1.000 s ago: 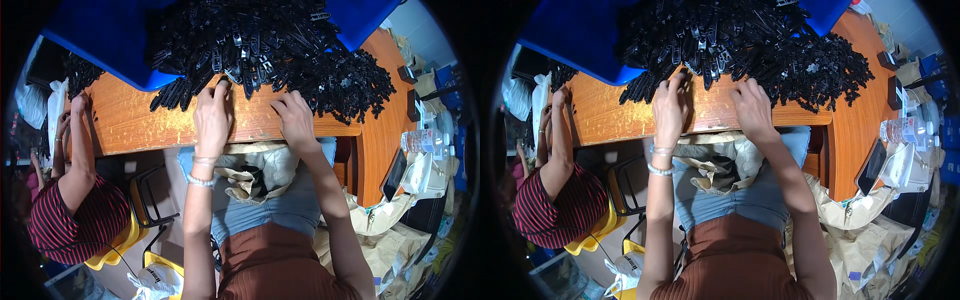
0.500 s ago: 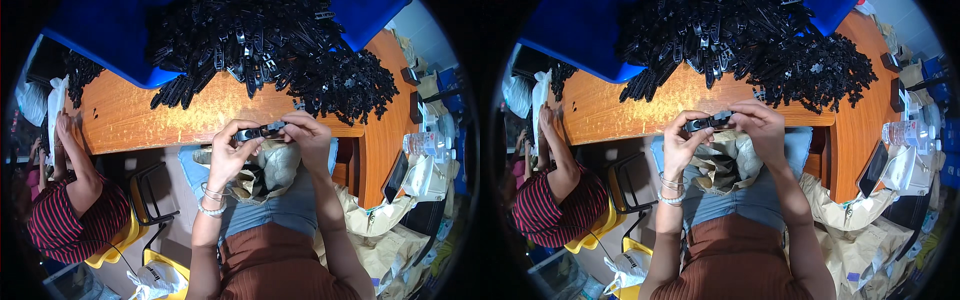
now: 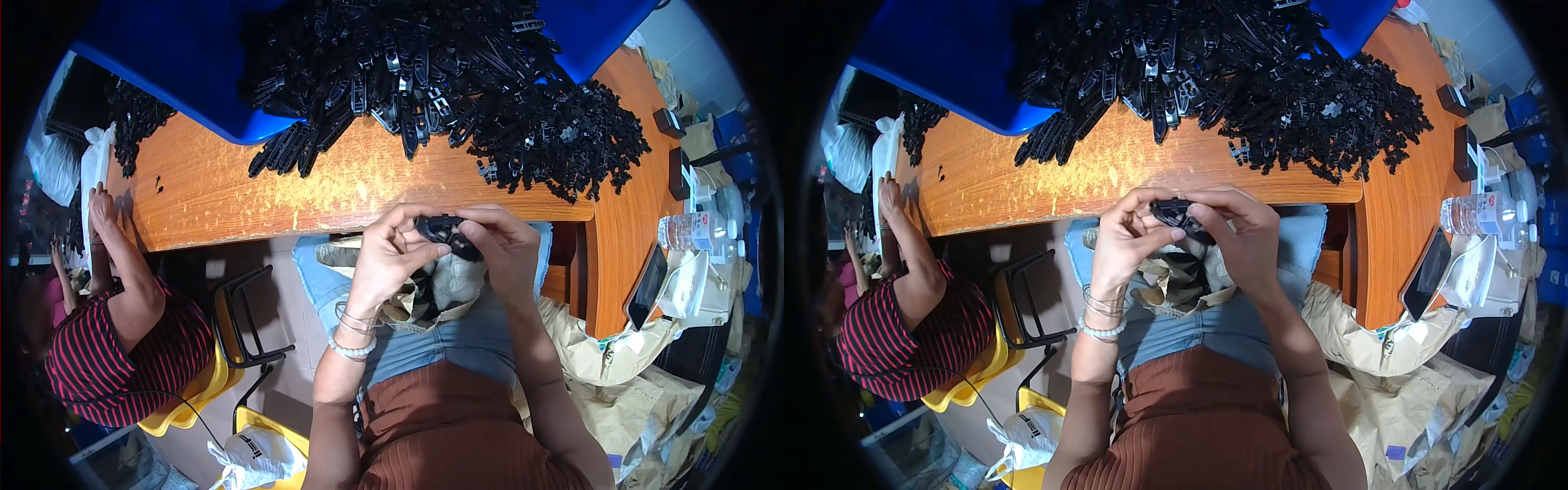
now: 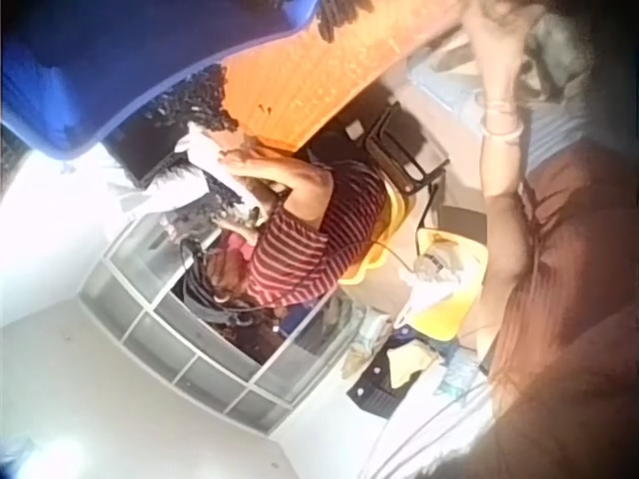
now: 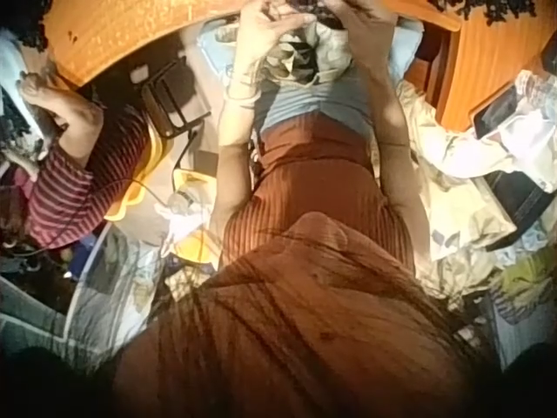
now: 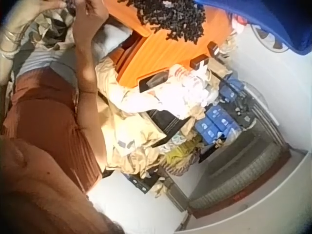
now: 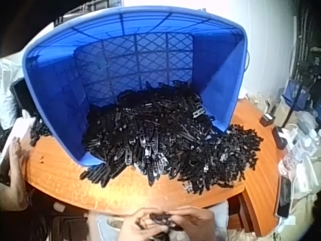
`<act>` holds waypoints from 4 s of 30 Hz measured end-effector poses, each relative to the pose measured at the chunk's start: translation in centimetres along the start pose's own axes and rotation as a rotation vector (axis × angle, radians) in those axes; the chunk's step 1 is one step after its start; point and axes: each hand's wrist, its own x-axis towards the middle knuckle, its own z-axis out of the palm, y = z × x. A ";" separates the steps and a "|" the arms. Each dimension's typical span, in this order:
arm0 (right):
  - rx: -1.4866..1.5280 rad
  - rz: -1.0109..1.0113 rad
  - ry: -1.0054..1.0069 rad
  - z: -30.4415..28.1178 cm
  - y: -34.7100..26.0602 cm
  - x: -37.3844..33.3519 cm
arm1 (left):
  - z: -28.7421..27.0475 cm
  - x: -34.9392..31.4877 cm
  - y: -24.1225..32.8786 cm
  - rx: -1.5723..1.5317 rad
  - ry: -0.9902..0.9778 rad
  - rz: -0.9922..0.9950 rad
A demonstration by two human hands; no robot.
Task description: Sorting and manual assembly of small black plastic buckle components at a workstation.
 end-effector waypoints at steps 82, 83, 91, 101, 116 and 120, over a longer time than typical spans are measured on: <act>-0.093 -0.131 -0.146 0.2 0.9 2.2 | -0.5 -0.3 0.6 0.403 0.131 0.122; -0.113 -0.125 -0.110 0.3 0.9 1.9 | -0.3 -0.4 0.9 0.265 0.102 0.057; -0.510 -0.478 -0.106 -0.3 0.3 1.6 | -0.4 -0.3 0.5 0.126 0.060 0.061; -0.323 0.042 -0.204 -1.8 1.2 0.0 | -1.7 0.3 1.7 0.431 -0.030 0.103; -1.099 -0.361 0.368 -3.5 3.4 3.4 | -6.8 5.3 -1.1 1.524 0.382 0.591; -1.243 -0.364 0.413 -2.4 4.4 3.8 | -5.2 4.4 -1.7 1.403 0.295 0.619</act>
